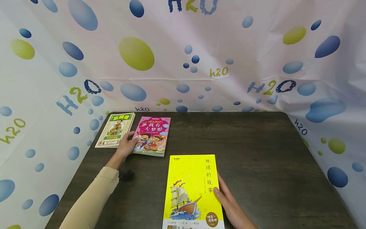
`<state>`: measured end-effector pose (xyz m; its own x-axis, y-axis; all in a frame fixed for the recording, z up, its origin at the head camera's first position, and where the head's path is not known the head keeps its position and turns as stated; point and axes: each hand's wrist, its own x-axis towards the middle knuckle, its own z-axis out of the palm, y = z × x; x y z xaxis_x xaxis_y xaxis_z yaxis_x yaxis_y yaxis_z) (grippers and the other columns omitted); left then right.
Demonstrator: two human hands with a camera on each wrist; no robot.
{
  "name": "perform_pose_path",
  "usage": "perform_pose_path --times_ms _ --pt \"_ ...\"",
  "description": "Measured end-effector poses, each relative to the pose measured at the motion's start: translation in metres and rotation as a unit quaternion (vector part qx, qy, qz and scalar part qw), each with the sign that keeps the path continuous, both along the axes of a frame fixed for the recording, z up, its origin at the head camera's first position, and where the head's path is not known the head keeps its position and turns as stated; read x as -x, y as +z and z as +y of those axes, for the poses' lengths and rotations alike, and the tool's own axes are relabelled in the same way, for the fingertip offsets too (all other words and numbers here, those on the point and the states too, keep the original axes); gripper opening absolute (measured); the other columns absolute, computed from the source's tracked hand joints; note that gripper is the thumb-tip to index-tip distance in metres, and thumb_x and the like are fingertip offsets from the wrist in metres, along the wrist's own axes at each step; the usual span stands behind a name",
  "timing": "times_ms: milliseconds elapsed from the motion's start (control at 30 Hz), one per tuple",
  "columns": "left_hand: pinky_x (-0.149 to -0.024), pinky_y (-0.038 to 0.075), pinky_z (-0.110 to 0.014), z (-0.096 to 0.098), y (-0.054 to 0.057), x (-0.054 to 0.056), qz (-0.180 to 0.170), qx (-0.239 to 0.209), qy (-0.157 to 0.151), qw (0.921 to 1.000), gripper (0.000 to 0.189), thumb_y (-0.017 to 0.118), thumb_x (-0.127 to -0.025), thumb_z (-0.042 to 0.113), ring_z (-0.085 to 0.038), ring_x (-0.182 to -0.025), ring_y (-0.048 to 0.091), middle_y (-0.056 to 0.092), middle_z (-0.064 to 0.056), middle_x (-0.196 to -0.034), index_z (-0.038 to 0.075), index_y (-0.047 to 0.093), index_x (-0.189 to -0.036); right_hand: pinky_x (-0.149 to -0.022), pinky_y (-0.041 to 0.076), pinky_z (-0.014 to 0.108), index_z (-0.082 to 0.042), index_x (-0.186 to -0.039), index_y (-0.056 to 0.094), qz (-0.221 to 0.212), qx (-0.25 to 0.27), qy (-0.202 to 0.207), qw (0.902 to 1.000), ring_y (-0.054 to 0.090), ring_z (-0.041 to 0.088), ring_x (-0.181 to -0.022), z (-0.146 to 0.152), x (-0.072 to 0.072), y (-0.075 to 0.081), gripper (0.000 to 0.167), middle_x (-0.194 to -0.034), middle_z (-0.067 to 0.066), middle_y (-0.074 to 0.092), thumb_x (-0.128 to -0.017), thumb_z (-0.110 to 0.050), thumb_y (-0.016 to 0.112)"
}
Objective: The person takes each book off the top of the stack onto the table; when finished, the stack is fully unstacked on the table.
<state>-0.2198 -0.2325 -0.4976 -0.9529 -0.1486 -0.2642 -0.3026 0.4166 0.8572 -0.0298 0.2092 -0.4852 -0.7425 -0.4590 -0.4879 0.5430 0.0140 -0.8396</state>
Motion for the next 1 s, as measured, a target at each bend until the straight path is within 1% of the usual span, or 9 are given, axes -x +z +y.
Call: perform_pose_path --times_ms 67,100,200,300,467,533,667,767,1000 --pt "-0.080 0.060 -0.036 0.0007 0.0008 -0.0011 0.013 -0.014 -0.015 0.9997 0.063 0.055 -0.109 0.021 -0.034 -0.107 0.071 0.051 -0.025 -0.149 0.012 0.028 -0.165 -0.101 0.054 0.033 -0.027 -0.167 -0.022 0.003 0.003 0.003 1.0000 0.066 0.020 -0.125 0.0006 0.0006 -0.0001 0.076 -0.154 0.004 0.051 -0.116 -0.048 0.030" --pt "-0.087 0.060 -0.041 0.0010 0.0011 -0.0015 0.022 -0.015 -0.024 0.9994 0.064 0.058 -0.108 0.019 -0.037 -0.118 0.068 0.047 -0.024 -0.154 0.013 0.029 -0.164 -0.100 0.054 0.032 -0.026 -0.167 -0.022 0.003 0.001 0.004 1.0000 0.066 0.020 -0.124 0.0008 0.0009 -0.0001 0.076 -0.153 0.003 0.053 -0.116 -0.048 0.030" --pt "-0.110 0.050 -0.056 0.0008 0.0022 -0.0022 0.036 -0.008 -0.037 0.9986 0.055 0.062 -0.105 0.015 -0.042 -0.142 0.051 0.040 -0.021 -0.163 0.012 0.045 -0.157 -0.100 0.053 0.033 -0.025 -0.167 -0.022 0.003 -0.006 0.003 1.0000 0.066 0.022 -0.123 0.0012 0.0014 -0.0004 0.077 -0.151 0.004 0.055 -0.115 -0.048 0.031" --pt "-0.118 0.039 -0.058 0.0004 0.0023 -0.0028 0.035 0.000 -0.036 0.9988 0.040 0.061 -0.105 0.015 -0.040 -0.149 0.040 0.044 -0.020 -0.162 0.009 0.060 -0.145 -0.100 0.054 0.035 -0.024 -0.167 -0.021 -0.005 -0.014 -0.002 0.9999 0.067 0.023 -0.120 0.0012 0.0013 -0.0010 0.080 -0.150 0.006 0.057 -0.114 -0.049 0.033" --pt "-0.105 0.045 -0.050 0.0004 -0.0006 -0.0032 0.036 0.012 -0.025 0.9990 0.036 0.060 -0.107 0.015 -0.036 -0.136 0.048 0.048 -0.021 -0.159 0.007 0.064 -0.142 -0.098 0.054 0.036 -0.022 -0.167 -0.020 -0.013 -0.015 -0.008 0.9998 0.068 0.024 -0.120 0.0008 -0.0005 -0.0023 0.082 -0.148 0.006 0.057 -0.114 -0.052 0.035" --pt "-0.103 0.046 -0.050 0.0003 -0.0016 -0.0033 0.038 0.017 -0.021 0.9989 0.036 0.060 -0.107 0.016 -0.037 -0.134 0.050 0.048 -0.021 -0.159 0.007 0.064 -0.142 -0.099 0.053 0.036 -0.022 -0.168 -0.019 -0.011 -0.013 -0.007 0.9998 0.067 0.024 -0.121 0.0006 -0.0013 -0.0028 0.081 -0.149 0.005 0.056 -0.114 -0.052 0.034" --pt "-0.112 0.046 -0.058 0.0011 -0.0009 -0.0037 0.038 0.027 -0.018 0.9988 0.041 0.067 -0.104 0.020 -0.041 -0.143 0.046 0.048 -0.020 -0.160 0.008 0.063 -0.143 -0.098 0.052 0.036 -0.022 -0.168 -0.019 -0.004 -0.015 -0.004 0.9999 0.066 0.023 -0.121 0.0005 -0.0027 -0.0036 0.080 -0.149 0.005 0.055 -0.115 -0.050 0.033" --pt "-0.119 0.041 -0.062 0.0022 0.0008 -0.0036 0.037 0.041 -0.021 0.9983 0.050 0.075 -0.098 0.023 -0.042 -0.151 0.039 0.048 -0.021 -0.160 0.009 0.061 -0.144 -0.098 0.052 0.036 -0.021 -0.168 -0.019 -0.005 -0.016 -0.004 0.9998 0.067 0.023 -0.120 0.0005 -0.0029 -0.0038 0.079 -0.148 0.004 0.056 -0.115 -0.049 0.032" --pt "-0.119 0.042 -0.062 0.0049 -0.0016 -0.0020 0.059 0.085 -0.027 0.9943 0.055 0.078 -0.096 0.021 -0.043 -0.150 0.041 0.050 -0.021 -0.157 0.008 0.059 -0.146 -0.097 0.053 0.036 -0.022 -0.168 -0.019 -0.007 -0.018 -0.007 0.9998 0.067 0.022 -0.121 0.0002 -0.0025 -0.0028 0.080 -0.148 0.004 0.056 -0.115 -0.051 0.033"
